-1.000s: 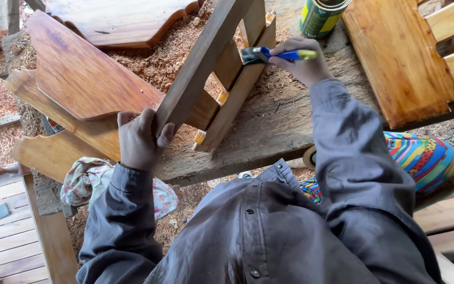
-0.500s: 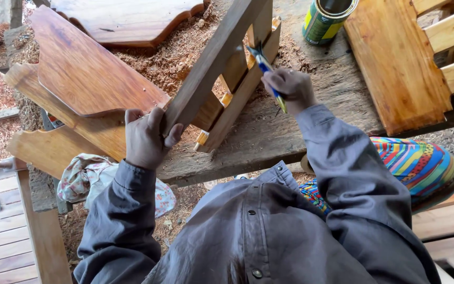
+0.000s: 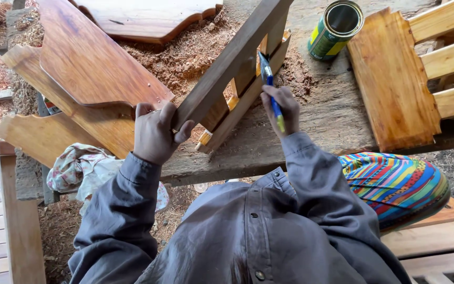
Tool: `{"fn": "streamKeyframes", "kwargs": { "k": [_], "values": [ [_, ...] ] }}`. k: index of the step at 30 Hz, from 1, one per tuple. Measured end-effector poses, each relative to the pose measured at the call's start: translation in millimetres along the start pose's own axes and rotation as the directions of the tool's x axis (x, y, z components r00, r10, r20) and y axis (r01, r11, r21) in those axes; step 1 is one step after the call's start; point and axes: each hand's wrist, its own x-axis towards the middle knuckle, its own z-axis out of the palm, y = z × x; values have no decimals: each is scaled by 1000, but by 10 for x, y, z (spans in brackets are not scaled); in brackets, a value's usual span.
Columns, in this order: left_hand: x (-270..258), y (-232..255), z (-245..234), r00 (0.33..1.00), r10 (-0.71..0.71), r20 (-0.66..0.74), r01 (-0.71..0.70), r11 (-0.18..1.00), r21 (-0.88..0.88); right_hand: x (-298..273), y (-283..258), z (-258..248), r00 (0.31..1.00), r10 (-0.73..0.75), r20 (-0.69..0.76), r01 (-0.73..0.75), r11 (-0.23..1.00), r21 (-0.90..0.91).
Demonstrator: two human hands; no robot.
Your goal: The person applies a dark stain to a wooden chair frame using a paintbrush. They dip the brush into a can of stain and coat the vertical slats and edges of the frame, turning the piece to reach different sides.
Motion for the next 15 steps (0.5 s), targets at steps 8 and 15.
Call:
{"fn": "streamKeyframes", "kwargs": {
  "k": [8, 15],
  "values": [
    [11, 22, 42, 999, -3, -38, 3, 1000, 12, 99, -443, -106, 766, 509, 393, -643, 612, 460],
    [25, 40, 41, 999, -31, -19, 32, 999, 26, 228, -676, -254, 512, 607, 608, -743, -44, 668]
  ]
}}
